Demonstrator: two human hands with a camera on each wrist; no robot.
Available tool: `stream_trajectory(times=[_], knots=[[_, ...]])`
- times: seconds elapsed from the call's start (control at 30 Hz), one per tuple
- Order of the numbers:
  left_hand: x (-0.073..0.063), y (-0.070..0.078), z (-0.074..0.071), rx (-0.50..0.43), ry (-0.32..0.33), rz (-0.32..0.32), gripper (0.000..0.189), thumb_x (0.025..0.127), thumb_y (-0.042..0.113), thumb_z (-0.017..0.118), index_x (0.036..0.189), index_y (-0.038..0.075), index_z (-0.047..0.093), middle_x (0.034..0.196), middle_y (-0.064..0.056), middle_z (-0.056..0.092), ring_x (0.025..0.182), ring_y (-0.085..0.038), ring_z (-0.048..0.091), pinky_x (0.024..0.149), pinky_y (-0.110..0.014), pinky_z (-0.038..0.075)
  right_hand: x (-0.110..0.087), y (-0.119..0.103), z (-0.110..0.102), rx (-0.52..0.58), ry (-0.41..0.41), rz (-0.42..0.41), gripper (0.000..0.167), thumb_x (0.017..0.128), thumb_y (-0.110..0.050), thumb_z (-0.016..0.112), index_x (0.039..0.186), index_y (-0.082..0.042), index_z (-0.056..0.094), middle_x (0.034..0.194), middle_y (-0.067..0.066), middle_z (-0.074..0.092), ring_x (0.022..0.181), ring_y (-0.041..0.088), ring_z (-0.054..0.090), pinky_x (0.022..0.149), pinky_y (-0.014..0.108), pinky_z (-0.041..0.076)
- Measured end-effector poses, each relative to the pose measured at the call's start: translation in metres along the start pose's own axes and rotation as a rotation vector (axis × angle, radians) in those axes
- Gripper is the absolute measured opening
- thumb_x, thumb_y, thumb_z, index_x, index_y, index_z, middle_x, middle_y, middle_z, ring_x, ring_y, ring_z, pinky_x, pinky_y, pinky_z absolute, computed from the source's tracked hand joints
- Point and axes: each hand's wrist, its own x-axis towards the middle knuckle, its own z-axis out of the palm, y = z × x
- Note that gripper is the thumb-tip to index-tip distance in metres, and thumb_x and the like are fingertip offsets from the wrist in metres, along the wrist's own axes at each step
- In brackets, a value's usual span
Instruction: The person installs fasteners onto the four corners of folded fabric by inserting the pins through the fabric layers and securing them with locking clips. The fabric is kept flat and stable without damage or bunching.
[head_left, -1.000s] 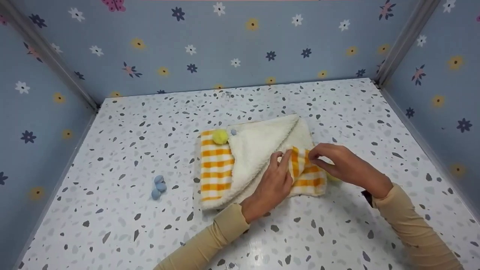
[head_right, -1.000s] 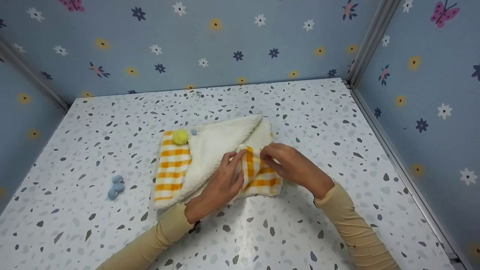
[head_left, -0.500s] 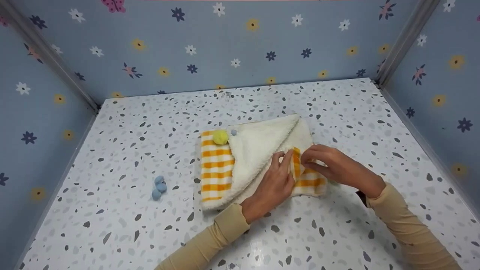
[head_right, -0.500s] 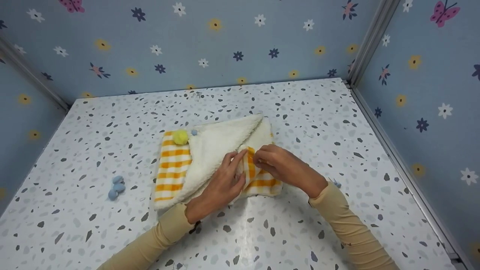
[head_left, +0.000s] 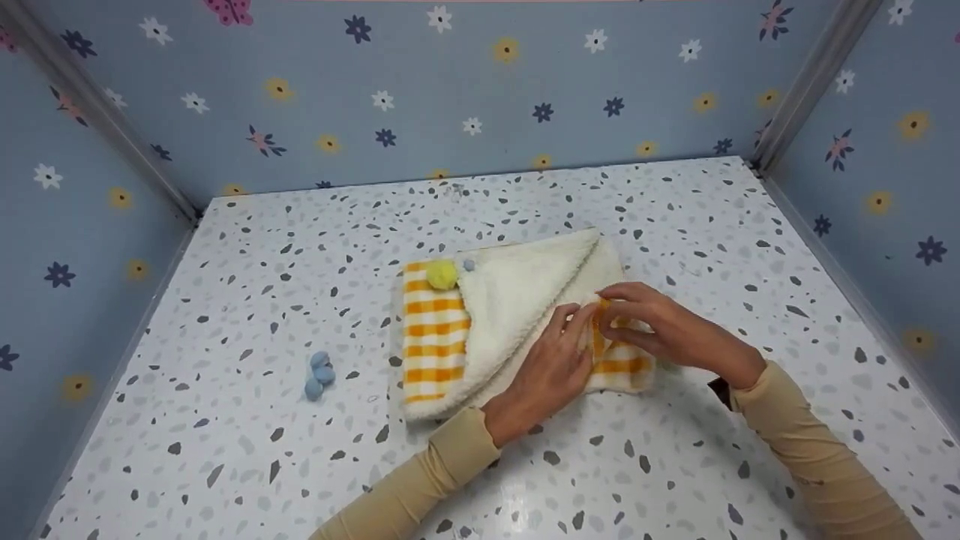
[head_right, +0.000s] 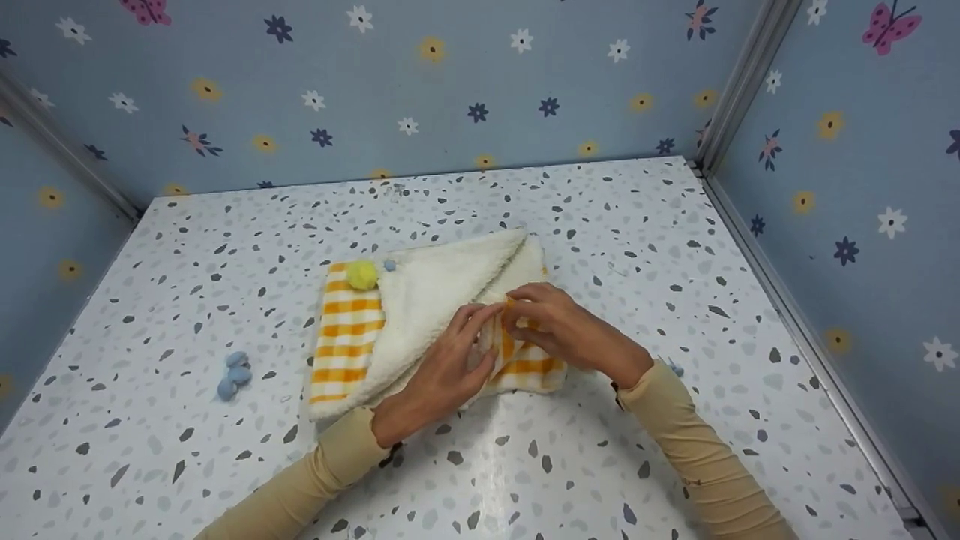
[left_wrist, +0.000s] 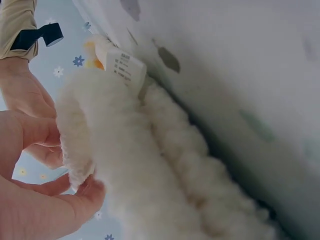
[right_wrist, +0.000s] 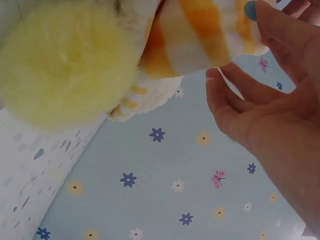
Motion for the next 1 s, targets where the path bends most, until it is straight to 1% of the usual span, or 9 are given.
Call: stream_trajectory(times=[0.13,0.27,0.33,0.4,0.57,0.67,0.8,0.9,1.0], knots=[[0.0004,-0.0003,0.0002,-0.041,0.038,0.023,0.047,0.102,-0.001,0.054,0.148,-0.003,0.044,0.133,-0.017,0.052,0.087,-0.021,0.06,0.071,-0.025,0.05,0.0026,0.0025,0.0022,0.075,0.022,-0.057,0.022,0.089,0.009,0.074,0.105,-0.005,0.07,0.113,0.007,0.067,0.103,0.023,0.064,0.083,0.036,0.054],[0.0006,-0.0002,0.0,-0.085,0.079,-0.01,0.045,0.104,0.0,0.052,0.147,-0.007,0.042,0.126,-0.018,0.055,0.087,-0.022,0.06,0.069,-0.024,0.051,0.004,0.0027,0.0039,0.132,0.028,-0.073,0.02,0.089,0.009,0.073,0.104,-0.004,0.07,0.106,0.005,0.068,0.094,0.02,0.065,0.079,0.034,0.055],[0.0003,-0.0004,0.0002,-0.112,0.09,-0.038,0.039,0.105,0.002,0.052,0.143,-0.006,0.047,0.119,-0.017,0.055,0.083,-0.021,0.061,0.069,-0.024,0.051,0.004,0.0022,0.0047,0.138,0.016,-0.064,0.018,0.09,0.008,0.073,0.102,-0.005,0.07,0.104,0.004,0.067,0.093,0.018,0.064,0.078,0.034,0.054],[0.0004,-0.0006,0.0005,-0.122,0.092,-0.048,0.032,0.106,0.004,0.053,0.137,-0.005,0.053,0.113,-0.015,0.055,0.088,-0.021,0.063,0.074,-0.022,0.053,0.0037,0.002,0.0056,0.135,0.011,-0.053,0.017,0.09,0.007,0.073,0.101,-0.006,0.07,0.103,0.003,0.067,0.092,0.016,0.063,0.077,0.033,0.054],[0.0004,0.001,-0.0005,-0.135,0.107,-0.04,0.024,0.106,0.004,0.055,0.128,-0.004,0.058,0.108,-0.014,0.057,0.088,-0.021,0.064,0.077,-0.022,0.053,0.0035,0.0002,0.0069,0.127,0.018,-0.016,0.017,0.091,0.004,0.074,0.102,-0.007,0.069,0.099,0.0,0.066,0.09,0.013,0.062,0.076,0.033,0.054],[0.0009,0.0012,-0.0002,-0.133,0.12,-0.026,0.023,0.104,0.002,0.056,0.126,-0.004,0.059,0.106,-0.014,0.058,0.087,-0.022,0.064,0.077,-0.023,0.053,0.0037,-0.0013,0.0061,0.136,0.013,0.058,0.02,0.092,-0.001,0.075,0.108,-0.006,0.062,0.098,-0.001,0.064,0.089,0.012,0.062,0.077,0.031,0.053],[0.0013,0.0018,0.0006,-0.119,0.125,0.005,0.019,0.103,0.001,0.057,0.121,-0.003,0.061,0.104,-0.014,0.058,0.086,-0.021,0.064,0.077,-0.021,0.053,0.0041,-0.0035,0.0048,0.138,0.008,0.159,0.034,0.092,-0.006,0.076,0.116,-0.004,0.052,0.098,0.002,0.063,0.088,0.013,0.063,0.077,0.033,0.054],[0.0012,0.0022,0.0015,-0.105,0.128,0.029,0.016,0.103,0.0,0.058,0.118,-0.003,0.062,0.104,-0.013,0.059,0.085,-0.02,0.063,0.077,-0.02,0.052,0.0045,-0.0039,0.0054,0.117,0.012,0.145,0.034,0.091,-0.003,0.077,0.118,-0.002,0.055,0.101,0.005,0.066,0.089,0.017,0.065,0.076,0.037,0.056],[0.0007,0.0019,0.0024,-0.098,0.135,0.041,0.016,0.103,0.001,0.058,0.117,-0.002,0.064,0.103,-0.013,0.059,0.085,-0.02,0.063,0.076,-0.02,0.052,0.0046,-0.0029,0.0073,0.1,0.024,0.086,0.027,0.09,0.003,0.076,0.113,-0.003,0.062,0.102,0.004,0.069,0.09,0.017,0.066,0.076,0.038,0.056]])
